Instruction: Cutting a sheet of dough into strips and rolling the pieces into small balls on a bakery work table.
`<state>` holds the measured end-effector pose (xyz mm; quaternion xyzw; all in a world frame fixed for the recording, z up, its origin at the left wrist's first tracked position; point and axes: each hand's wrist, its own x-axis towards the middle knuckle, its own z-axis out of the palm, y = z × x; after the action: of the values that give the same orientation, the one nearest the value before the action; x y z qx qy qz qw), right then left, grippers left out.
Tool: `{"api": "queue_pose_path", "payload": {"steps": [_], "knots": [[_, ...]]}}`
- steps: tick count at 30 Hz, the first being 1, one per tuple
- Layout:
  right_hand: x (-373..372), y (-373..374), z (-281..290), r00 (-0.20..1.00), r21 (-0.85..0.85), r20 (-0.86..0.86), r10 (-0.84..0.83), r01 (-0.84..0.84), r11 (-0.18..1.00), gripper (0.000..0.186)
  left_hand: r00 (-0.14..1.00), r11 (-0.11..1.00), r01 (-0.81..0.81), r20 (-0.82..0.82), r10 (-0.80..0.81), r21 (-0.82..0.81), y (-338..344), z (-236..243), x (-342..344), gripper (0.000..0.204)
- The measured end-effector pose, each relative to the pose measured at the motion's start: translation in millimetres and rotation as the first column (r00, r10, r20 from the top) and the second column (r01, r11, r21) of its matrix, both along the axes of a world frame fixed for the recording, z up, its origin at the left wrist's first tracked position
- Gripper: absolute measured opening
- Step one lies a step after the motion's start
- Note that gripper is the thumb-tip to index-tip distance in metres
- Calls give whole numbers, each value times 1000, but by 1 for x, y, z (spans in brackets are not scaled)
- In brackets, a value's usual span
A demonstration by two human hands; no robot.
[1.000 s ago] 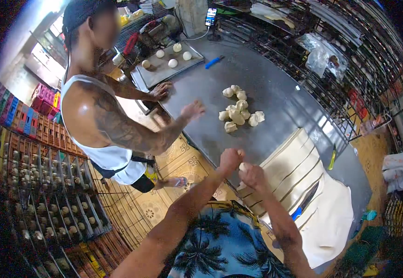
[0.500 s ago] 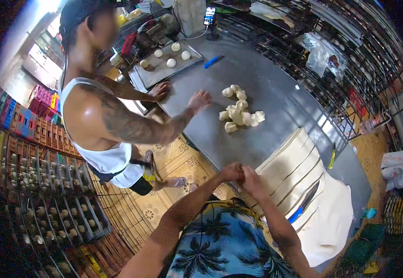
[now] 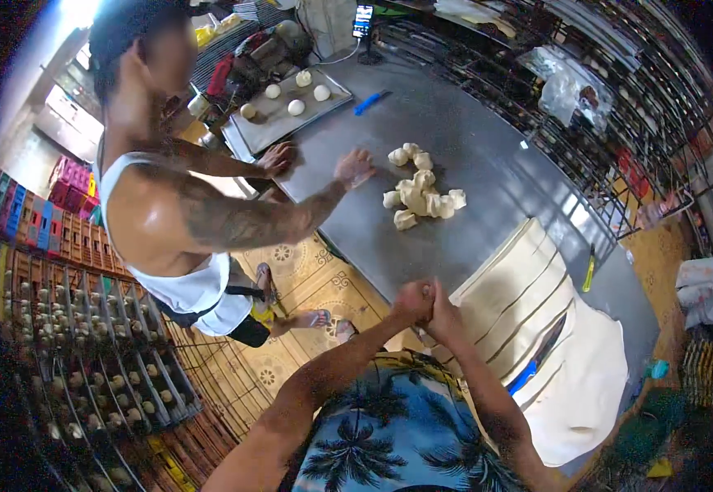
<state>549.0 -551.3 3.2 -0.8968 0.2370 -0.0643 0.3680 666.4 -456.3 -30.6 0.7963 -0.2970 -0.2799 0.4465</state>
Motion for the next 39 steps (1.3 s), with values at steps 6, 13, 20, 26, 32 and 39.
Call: {"api": "queue_pose_path", "payload": {"steps": [6,13,20,26,32,39], "knots": [[22,-3,-15,986,-117,-168,-3,-17,993,45,975,990,20,218,-51,140,-9,42,21,38],[-9,-1,-19,955,-76,-283,89,-115,990,26,598,978,95,776,-203,183,6,-48,-7,27],[7,14,63,845,70,263,466,-499,864,24,970,976,-176,191,151,126,-16,-24,60,56],[4,-19,67,999,273,-44,29,-16,962,49,910,923,198,413,-48,-329,16,47,77,59],[-38,-8,10,935,170,-31,352,-343,924,56,897,977,177,-388,-211,-123,58,9,-9,25],[-34,-4,-2,965,240,64,254,-262,935,39,813,938,276,-470,-344,-209,68,3,-19,47]]}}
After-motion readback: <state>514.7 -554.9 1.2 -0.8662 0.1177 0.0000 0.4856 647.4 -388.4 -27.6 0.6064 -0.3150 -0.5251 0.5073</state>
